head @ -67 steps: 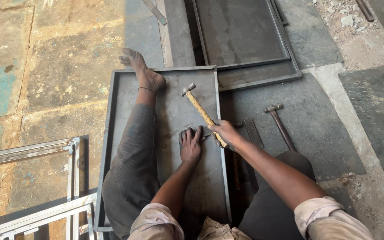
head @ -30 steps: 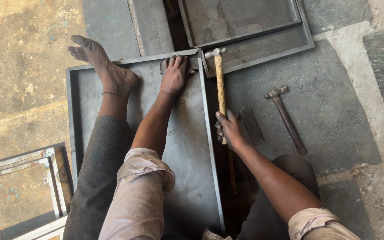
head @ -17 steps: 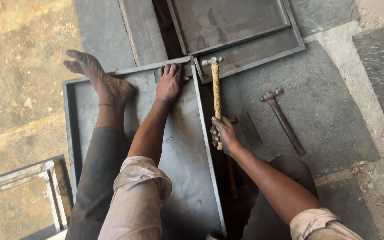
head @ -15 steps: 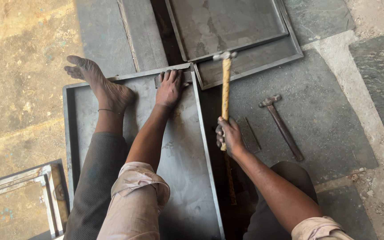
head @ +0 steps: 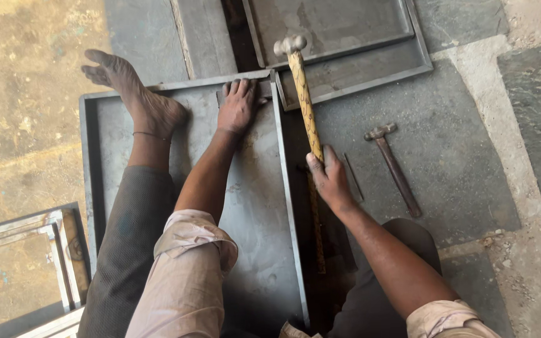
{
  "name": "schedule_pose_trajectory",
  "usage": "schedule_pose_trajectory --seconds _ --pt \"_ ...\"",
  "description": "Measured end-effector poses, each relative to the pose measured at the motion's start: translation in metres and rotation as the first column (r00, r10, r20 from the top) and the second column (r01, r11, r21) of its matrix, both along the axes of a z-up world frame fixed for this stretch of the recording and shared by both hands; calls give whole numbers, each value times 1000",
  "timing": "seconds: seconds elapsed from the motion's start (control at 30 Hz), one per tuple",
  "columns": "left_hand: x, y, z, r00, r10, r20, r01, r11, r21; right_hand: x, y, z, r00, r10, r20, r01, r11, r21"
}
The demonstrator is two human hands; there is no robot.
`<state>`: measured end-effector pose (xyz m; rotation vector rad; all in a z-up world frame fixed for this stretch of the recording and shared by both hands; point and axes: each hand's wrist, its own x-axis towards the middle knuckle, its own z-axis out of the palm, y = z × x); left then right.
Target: The person assembles a rectangular metal frame by hammering metal strips into place along the edges. They use a hammer and a metal file to secure and smooth the joints while sitting on the floor.
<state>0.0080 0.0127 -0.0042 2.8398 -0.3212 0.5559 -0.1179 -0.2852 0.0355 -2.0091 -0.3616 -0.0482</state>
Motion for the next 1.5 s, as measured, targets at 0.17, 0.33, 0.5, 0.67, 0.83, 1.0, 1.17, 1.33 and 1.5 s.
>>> schedule_pose_trajectory --seconds 0.17,0.33,0.5,0.67,0.83,1.0,1.17,1.33,1.5 --pt "6 5 -4 999 -41 30 41 999 5 17 -8 18 998 -57 5 53 887 -460" --pt "25 7 13 989 -52 139 41 996 79 29 3 49 994 -108 -25 83 876 -476" --pt "-3 7 -13 997 -69 39 71 995 -66 4 -8 32 982 -60 182 126 917 -378" --pt "24 6 10 993 -73 88 75 997 -21 39 -9 37 992 -123 5 107 843 -527" --pt "-8 4 -8 998 -59 -1 59 997 -57 21 -9 33 997 -59 49 77 832 -549" --pt "31 5 10 994 -41 97 38 999 33 51 -6 52 992 -124 6 102 786 -610" --pt "-11 2 -11 999 -42 -31 40 997 -59 23 -5 40 996 -89 2 72 794 -604" --pt "23 5 15 999 -43 11 43 999 0 55 4 51 993 -113 46 118 800 -588" --pt "-5 1 2 998 -40 -37 39 999 -28 38 2 35 994 -105 3 89 822 -563"
